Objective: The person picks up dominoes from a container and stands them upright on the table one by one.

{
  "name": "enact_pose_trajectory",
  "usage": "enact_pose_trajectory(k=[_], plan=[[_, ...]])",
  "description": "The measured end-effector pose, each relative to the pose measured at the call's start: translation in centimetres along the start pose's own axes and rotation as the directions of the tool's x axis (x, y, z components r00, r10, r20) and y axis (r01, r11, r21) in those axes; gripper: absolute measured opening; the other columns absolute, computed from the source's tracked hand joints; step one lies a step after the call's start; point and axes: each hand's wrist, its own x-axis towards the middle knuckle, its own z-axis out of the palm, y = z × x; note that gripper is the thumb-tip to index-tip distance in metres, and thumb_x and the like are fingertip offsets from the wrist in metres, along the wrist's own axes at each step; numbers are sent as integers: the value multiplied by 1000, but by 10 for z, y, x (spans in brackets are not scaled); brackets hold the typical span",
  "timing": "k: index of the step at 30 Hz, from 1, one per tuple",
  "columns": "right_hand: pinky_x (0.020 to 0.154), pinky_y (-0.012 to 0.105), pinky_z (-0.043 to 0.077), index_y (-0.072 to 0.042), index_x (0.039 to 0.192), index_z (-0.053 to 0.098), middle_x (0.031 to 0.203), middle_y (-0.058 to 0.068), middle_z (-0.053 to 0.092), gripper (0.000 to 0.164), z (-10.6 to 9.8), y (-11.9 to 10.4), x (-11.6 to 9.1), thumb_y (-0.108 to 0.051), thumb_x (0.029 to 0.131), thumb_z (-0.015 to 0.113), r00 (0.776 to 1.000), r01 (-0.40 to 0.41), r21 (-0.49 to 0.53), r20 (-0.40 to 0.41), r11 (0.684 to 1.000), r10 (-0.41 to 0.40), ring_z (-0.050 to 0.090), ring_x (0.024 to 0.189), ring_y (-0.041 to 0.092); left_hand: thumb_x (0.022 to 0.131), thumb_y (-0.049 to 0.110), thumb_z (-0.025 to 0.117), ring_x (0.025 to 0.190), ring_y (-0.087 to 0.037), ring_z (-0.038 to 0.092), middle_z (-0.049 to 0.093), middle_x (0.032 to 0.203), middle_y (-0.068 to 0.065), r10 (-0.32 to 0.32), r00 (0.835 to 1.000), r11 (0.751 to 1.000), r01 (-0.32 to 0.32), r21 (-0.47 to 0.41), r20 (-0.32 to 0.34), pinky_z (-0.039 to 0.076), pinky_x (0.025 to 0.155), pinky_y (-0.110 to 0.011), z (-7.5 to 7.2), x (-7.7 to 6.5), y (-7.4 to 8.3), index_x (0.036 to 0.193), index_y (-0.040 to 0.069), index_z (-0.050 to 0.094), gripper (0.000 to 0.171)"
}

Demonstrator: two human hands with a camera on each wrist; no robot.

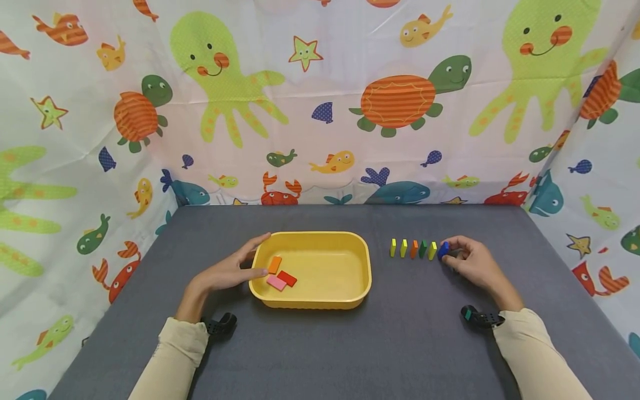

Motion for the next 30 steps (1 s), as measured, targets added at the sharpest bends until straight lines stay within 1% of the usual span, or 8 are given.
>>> enact_pose_trajectory(k=[1,5,9,13,16,20,25,30], plan=[[45,27,39,-6,114,61,72,3,63,29,1,0,0,-18,89,69,1000,-1,-9,-2,1000,1,50,50,7,83,48,70,142,-28,33,28,155,7,-1,1000,1000,1,0,0,30,109,-65,0,0,0,145,54,17,82],[46,26,38,-6,114,61,77,5,63,29,2,2,1,-20,89,68,1000,13,-50,-2,999,-13,49,51,7,82,49,70,142,-28,33,29,155,7,-3,1000,1000,3,0,-1,30,109,-65,0,-1,2,145,54,18,83],[46,26,37,-7,114,61,82,8,62,29,2,2,2,-21,89,68,1000,14,-75,-2,997,-15,47,51,7,83,46,70,142,-28,32,28,155,7,-4,1000,1000,4,5,-7,30,109,-65,0,-1,4,145,55,17,82],[46,26,37,-5,115,60,98,16,64,30,2,1,3,-21,90,67,1000,4,-72,14,997,-3,47,52,7,85,42,70,144,-28,30,25,157,8,-3,1000,1000,3,4,-10,29,109,-65,1,-2,5,145,54,17,81],[47,26,37,-4,117,59,110,22,63,32,1,0,3,-22,91,66,1000,-7,-66,28,998,9,47,52,7,85,41,70,144,-28,31,25,157,9,-1,1000,1000,1,0,-9,29,110,-65,1,-2,5,146,54,17,81],[47,26,36,-4,119,58,111,22,62,35,1,1,3,-23,90,66,999,-14,-66,35,998,16,47,53,8,85,41,70,144,-28,30,24,157,8,0,1000,1000,0,1,-9,29,110,-65,0,-2,5,146,54,17,81],[49,26,37,-5,125,56,119,26,60,42,0,0,2,-28,91,67,999,-15,-66,51,998,18,48,56,8,85,43,70,143,-28,32,26,157,7,3,1000,1000,-3,2,-8,31,110,-64,0,-2,5,146,53,17,82],[49,27,37,-7,129,53,122,26,59,49,-6,-9,2,-31,89,69,999,7,-65,44,998,-4,49,57,8,85,44,70,142,-27,34,27,156,7,10,1000,1000,-10,5,-10,32,109,-63,0,-1,5,146,53,17,82]])
